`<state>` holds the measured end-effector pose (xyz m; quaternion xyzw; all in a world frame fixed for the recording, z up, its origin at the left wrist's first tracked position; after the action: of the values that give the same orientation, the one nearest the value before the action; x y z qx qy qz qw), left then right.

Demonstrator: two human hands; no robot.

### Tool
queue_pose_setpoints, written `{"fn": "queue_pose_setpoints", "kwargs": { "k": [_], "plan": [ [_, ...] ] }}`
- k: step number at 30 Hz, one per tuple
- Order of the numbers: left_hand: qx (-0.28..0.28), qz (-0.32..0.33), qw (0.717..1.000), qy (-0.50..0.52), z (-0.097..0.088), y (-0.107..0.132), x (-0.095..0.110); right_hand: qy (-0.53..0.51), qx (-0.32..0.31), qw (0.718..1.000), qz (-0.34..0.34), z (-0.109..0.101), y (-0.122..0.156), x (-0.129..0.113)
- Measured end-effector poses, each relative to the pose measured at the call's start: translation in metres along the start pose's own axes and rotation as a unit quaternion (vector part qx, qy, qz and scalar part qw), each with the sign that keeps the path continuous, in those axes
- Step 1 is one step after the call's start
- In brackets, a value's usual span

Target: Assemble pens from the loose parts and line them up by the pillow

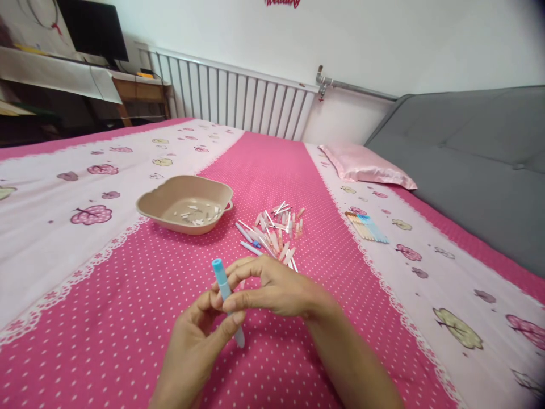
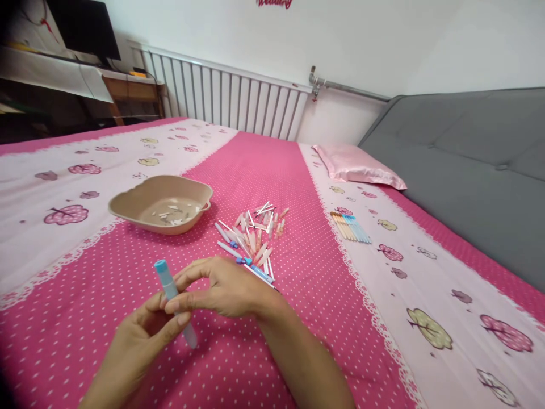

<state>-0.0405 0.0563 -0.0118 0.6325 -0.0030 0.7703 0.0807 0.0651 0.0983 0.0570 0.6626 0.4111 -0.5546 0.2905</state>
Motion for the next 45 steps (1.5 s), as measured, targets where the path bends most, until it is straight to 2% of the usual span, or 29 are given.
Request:
{"fn": "queue_pose_setpoints", "kwargs": {
  "k": [3,8,11,14,16,21,25,29,36,41,43,45],
  "plan": [
    [-0.045,-0.020,0.998,0.024,0.008,0.004,0.000,-0.045,-0.016,0.999,0.013,0.000,0.002,-0.003],
    [-0.057,-0.057,0.995,0.066,0.012,0.013,-0.005,-0.119,-0.045,0.991,0.047,0.005,0.002,0.002],
    [-0.098,-0.039,0.994,0.044,0.013,0.010,-0.004,-0.096,-0.049,0.993,0.038,0.006,0.001,0.002],
    [-0.131,-0.029,0.991,-0.001,0.011,0.003,-0.005,-0.031,-0.028,0.999,0.025,0.003,0.002,0.000],
    [-0.125,-0.025,0.991,-0.026,0.009,0.001,-0.006,0.002,-0.013,1.000,0.018,0.001,0.002,-0.001],
    [-0.065,-0.012,0.993,-0.101,0.002,-0.001,0.002,0.042,0.010,0.999,0.010,-0.002,-0.001,-0.001],
    [-0.067,-0.010,0.989,-0.128,0.002,-0.002,0.005,0.054,0.020,0.998,0.011,-0.002,-0.001,-0.001],
    [-0.045,-0.002,0.993,-0.109,0.000,-0.002,0.004,0.053,0.015,0.998,0.018,-0.001,-0.001,-0.002],
    [-0.104,0.012,0.994,-0.027,0.010,0.003,0.006,0.000,0.021,0.999,0.038,-0.001,0.003,0.002],
    [-0.142,0.020,0.989,-0.018,0.013,0.005,0.009,-0.051,0.010,0.997,0.055,0.003,0.004,0.007],
    [-0.127,0.012,0.992,-0.005,0.011,0.004,0.007,-0.020,0.015,0.999,0.042,0.002,0.003,0.004],
    [-0.084,0.001,0.996,0.001,0.006,0.005,0.006,0.019,0.018,0.999,0.024,0.001,0.002,0.000]
  ]
}}
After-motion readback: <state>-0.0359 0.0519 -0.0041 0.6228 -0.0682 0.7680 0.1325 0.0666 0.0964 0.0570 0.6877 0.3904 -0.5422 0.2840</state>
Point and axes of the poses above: each hand's wrist, its own y-axis away from the middle knuckle, its own z-axis out of the palm, x = y × z, the point moved 7 cm from there along -y, towards the middle knuckle, and after that the axes turned 14 degrees about -x, right-handed, at the moved point
